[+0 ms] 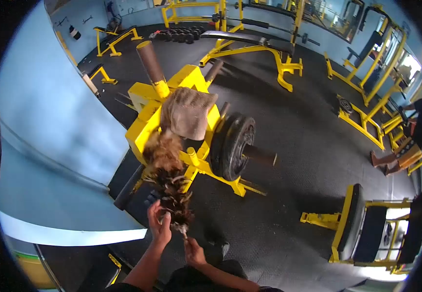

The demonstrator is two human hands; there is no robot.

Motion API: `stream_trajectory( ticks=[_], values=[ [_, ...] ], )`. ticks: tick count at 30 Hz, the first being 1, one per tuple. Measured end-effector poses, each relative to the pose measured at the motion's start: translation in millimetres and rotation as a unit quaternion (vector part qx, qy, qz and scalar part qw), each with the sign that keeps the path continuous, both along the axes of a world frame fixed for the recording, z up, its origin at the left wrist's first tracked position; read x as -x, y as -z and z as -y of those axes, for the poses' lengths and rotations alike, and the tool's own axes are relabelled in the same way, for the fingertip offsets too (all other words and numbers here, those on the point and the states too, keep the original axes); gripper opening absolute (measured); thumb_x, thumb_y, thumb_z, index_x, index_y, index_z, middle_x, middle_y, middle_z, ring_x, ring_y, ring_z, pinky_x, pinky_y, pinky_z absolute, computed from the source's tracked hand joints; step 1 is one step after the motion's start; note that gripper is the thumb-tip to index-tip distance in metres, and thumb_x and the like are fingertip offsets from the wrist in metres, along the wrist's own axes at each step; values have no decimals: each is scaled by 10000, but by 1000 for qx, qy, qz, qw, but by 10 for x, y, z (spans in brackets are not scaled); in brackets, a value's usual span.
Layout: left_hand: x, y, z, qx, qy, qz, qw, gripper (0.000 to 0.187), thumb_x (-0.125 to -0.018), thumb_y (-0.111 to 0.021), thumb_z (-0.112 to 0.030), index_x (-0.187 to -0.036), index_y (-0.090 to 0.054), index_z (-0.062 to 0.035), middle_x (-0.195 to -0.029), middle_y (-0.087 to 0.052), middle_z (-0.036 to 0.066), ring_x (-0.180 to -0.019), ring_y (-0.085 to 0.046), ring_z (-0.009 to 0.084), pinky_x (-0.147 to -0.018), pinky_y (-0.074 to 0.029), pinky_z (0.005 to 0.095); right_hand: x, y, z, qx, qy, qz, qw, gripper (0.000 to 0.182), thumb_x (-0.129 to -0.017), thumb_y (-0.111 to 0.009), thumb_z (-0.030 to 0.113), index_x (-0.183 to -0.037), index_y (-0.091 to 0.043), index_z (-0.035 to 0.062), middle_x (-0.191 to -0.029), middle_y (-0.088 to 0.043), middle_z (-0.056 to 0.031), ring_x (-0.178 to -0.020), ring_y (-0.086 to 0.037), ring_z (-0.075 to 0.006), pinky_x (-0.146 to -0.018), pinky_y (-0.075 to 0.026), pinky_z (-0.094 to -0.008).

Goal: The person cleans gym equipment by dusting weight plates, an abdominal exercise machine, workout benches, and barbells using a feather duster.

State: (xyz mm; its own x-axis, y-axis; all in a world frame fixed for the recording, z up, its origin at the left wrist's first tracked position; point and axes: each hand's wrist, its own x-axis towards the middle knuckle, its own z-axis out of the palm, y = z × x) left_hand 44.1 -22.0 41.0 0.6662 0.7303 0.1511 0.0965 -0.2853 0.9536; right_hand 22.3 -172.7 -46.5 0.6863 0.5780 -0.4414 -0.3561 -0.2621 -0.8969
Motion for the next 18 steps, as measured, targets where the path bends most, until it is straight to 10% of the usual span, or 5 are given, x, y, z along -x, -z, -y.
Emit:
stream_trajectory(
  ticks=[5, 10, 18],
  values=[
    [398, -40, -79, -201, -16, -86, 976, 515, -838, -605, -275, -1245, -404, -33, -1279, -380, 179, -1175, -365, 337, -982, -293, 446, 725, 323, -393, -49, 17, -15, 999, 327, -958, -393, 256, -1118, -491, -11, -827, -590, -190, -729, -599, -252, -635, -447, -346],
    [927, 408, -114, -248, 36, -186, 950, 553, -806, -639, -301, -1240, -413, -41, -1254, -414, 191, -1172, -373, 359, -972, -282, 481, 1121, 520, -398, 175, 2, -68, 982, 339, -944, -376, 288, -992, -528, -11, -879, -598, -247, -887, -573, -418, -694, -443, -423],
    [1157, 408, -411, -42, 69, -132, 988, 540, -857, -596, -270, -1283, -376, -22, -1187, -431, 150, -1041, -472, 245, -863, -394, 358, 1252, 4, -599, 30, 83, -51, 995, 287, -932, -450, 248, -1078, -496, 5, -800, -591, -211, -756, -612, -355, -658, -460, -407]
  ],
)
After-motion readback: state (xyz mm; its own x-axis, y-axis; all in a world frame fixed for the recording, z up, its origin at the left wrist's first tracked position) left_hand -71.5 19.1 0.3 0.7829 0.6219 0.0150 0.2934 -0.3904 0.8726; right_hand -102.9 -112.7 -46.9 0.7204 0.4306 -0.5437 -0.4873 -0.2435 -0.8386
